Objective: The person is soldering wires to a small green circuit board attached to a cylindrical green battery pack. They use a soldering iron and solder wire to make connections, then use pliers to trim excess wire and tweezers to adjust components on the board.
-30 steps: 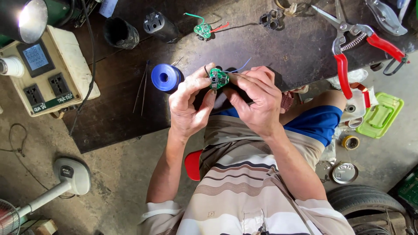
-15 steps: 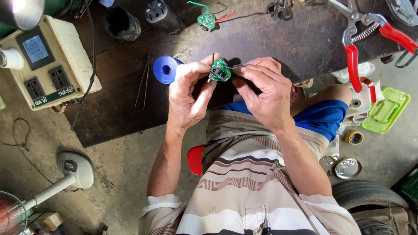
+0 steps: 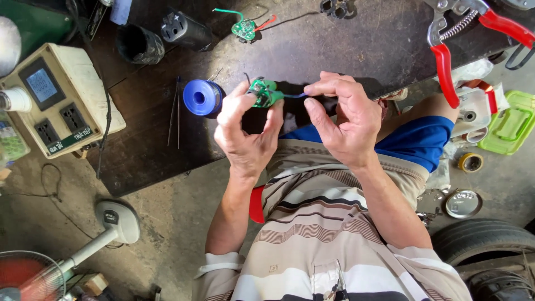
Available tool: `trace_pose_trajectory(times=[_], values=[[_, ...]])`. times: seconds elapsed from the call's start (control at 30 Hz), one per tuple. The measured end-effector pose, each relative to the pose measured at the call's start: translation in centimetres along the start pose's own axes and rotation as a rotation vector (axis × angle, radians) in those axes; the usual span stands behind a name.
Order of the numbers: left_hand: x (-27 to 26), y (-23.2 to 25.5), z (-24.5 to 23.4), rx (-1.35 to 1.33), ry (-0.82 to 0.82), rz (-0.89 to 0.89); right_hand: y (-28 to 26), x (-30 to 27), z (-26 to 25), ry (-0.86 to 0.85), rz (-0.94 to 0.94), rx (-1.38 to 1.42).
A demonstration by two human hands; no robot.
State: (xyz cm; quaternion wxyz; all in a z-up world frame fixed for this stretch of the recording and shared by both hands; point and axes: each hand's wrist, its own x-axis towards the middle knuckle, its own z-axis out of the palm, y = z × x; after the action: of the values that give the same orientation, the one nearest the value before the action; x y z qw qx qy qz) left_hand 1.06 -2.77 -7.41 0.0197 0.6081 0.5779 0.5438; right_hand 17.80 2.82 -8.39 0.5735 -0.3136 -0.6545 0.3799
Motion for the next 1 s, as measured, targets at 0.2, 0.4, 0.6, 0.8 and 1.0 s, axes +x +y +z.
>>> trace_pose_trajectory(times=[0.2,0.4,0.6,0.8,1.0], values=[[0.5,-1.1,-1.2,-0.478,-0.074,-0.129,-0.6,0.5,-0.5,-0.049,-0.05,0.027],[0.5,0.5,-1.8,-0.884,-0.109,-0.342,-2.0,0.2,-0.8,-0.17,0.003,0.209],[-0.2,0.8,-1.7,-0.947,-0.073,-0.348,-3.3,-0.9,0.3,-0.126,0.022,0.179],[-0.9,1.0,-1.5,-0.969,-0.013,-0.392,-3.1,-1.2,1.1,-0.053,0.075,0.114],[-1.5,1.5,-0.9,-1.038,0.099,-0.537,-2.8,-0.7,0.6,-0.076,0.136,0.085]])
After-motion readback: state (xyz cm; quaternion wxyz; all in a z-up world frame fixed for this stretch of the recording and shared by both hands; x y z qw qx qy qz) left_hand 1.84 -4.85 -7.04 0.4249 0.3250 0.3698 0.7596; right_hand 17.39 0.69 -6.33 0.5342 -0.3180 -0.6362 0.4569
